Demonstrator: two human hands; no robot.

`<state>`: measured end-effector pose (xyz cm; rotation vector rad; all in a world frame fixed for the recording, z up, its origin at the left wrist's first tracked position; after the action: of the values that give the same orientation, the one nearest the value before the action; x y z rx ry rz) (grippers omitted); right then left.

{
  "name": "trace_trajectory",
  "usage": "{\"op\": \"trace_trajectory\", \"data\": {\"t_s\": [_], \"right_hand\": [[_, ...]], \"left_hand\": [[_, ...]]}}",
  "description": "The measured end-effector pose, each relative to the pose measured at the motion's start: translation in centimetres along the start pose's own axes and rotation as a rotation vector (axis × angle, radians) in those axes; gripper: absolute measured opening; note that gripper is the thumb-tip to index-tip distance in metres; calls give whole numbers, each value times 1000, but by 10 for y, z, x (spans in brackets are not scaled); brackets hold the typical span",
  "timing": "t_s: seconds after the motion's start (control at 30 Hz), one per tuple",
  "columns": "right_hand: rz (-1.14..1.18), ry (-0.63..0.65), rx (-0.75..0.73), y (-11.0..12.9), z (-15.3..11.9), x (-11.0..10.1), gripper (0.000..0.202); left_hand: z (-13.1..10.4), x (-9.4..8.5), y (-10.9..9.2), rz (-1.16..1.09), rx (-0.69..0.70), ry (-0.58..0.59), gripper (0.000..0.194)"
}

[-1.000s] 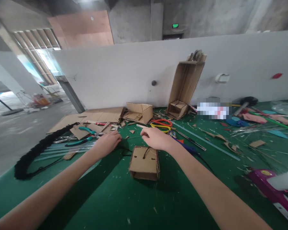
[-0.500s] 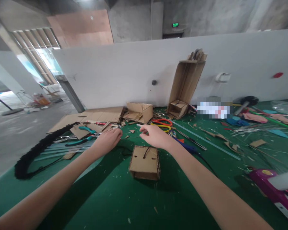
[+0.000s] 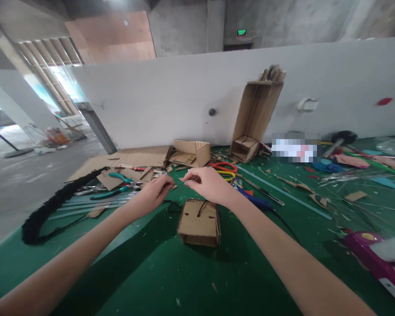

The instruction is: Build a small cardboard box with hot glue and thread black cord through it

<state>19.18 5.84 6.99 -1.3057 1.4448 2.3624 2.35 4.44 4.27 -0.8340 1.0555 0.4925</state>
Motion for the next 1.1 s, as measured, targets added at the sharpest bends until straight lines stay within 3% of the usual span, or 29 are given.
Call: {"op": "trace_trajectory", "data": {"t_s": [0.27,0.4,0.5,0.67,0.8,0.9,1.0,1.1], "right_hand": [[408,-91,17,-1,4,-2,13],[628,-146,-11,1,3,-3,15],[685,-163,-30,3,2,-3,17],[660,-224,-55,8,0,-8,18],[645,-322,-48,6,-3,-20,16],[632,-369,-70,3,-5,-34,16],[567,-389,-82,5,-8,-45,19],[459,-391,-93,12,-10,-52,19]], "left_hand": [[1,-11,-13,-417,-69,-87,12],[2,-6,-23,-735,-109,-24,14],[1,-2,-30,-902,-132,33,16],[2,2,-29,-976,-123,37,23],[4,3,-13,-849,-114,28,25],[4,-5,6,-500,-167,-16,28],[3,-11,17,-96,-166,76,37],[1,-14,19,144,-161,144,41]]}}
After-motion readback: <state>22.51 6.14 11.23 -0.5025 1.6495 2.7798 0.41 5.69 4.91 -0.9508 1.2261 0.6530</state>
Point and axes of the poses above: each hand's wrist, its own z-axis towards the middle knuckle, its own x-axis out of the palm, y = z × x, the point moved 5 cm from there along z, towards the middle knuckle, and after that the axes turned 9 degrees about y, right-handed, at the moved point
